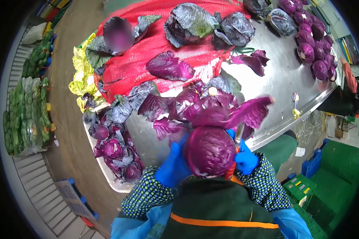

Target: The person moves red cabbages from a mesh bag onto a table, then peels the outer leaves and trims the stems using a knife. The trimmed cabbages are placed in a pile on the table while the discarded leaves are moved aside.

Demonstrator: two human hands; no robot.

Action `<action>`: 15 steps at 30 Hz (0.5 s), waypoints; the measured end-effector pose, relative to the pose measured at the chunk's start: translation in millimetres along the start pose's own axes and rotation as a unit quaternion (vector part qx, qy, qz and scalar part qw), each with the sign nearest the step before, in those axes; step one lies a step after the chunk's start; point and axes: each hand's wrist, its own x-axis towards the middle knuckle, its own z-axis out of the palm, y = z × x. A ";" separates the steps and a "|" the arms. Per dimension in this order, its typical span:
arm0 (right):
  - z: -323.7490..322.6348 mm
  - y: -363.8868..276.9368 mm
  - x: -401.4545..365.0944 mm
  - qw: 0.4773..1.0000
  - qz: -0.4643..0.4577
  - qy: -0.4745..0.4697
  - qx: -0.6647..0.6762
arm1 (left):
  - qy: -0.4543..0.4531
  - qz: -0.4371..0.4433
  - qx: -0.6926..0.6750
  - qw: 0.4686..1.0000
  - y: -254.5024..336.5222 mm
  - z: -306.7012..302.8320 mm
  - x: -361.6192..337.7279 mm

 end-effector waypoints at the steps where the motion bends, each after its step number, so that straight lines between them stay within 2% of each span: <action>1: -7.9 -3.5 5.4 0.998 0.067 0.014 -0.012 | 0.003 0.004 -0.004 1.000 -4.7 -5.7 -3.9; 2: 1.2 -1.4 11.4 0.989 0.006 0.096 -0.112 | -0.015 -0.044 0.005 0.999 -6.0 -13.9 -3.9; 3: 23.5 -21.5 17.1 0.967 0.054 0.148 -0.203 | -0.033 -0.094 0.015 0.995 -5.4 -19.8 -3.5; 4: 45.3 -44.7 24.4 0.931 0.097 0.201 -0.289 | -0.035 -0.093 0.019 0.995 -3.0 -21.8 -2.2; 5: 54.8 -48.7 31.8 0.916 -0.063 0.207 -0.339 | -0.031 -0.038 0.111 0.993 -0.6 -23.1 -1.1; 6: 56.7 -58.1 39.0 0.931 -0.087 0.171 -0.309 | -0.028 0.018 0.201 0.979 1.4 -24.1 0.3; 7: 58.0 -65.3 44.4 0.941 -0.058 0.206 -0.261 | -0.027 0.075 0.288 0.954 3.4 -25.2 2.6; 8: 58.5 -71.0 49.6 0.948 -0.028 0.238 -0.211 | -0.030 0.072 0.292 0.953 6.2 -27.6 4.4; 10: 28.2 -73.4 64.5 0.955 0.012 0.258 -0.144 | -0.123 0.172 0.377 0.902 16.1 -31.5 4.3; 11: 14.1 -73.2 69.7 0.945 0.002 0.256 -0.202 | -0.145 0.167 0.465 0.857 26.8 -13.6 0.6; 12: 1.4 -72.5 72.4 0.932 -0.008 0.252 -0.260 | -0.143 0.168 0.470 0.854 30.9 -7.6 0.3; 13: -13.2 -68.2 68.8 0.793 -0.127 0.262 -0.536 | -0.059 0.113 0.297 0.946 33.1 -3.3 0.2; 14: -22.7 -62.1 64.0 0.565 -0.234 0.244 -0.752 | 0.028 0.056 0.108 0.992 36.1 -0.8 -0.2; 15: -21.3 -56.3 61.8 0.560 -0.288 0.263 -0.731 | -0.068 0.139 0.402 0.902 40.0 0.6 -1.4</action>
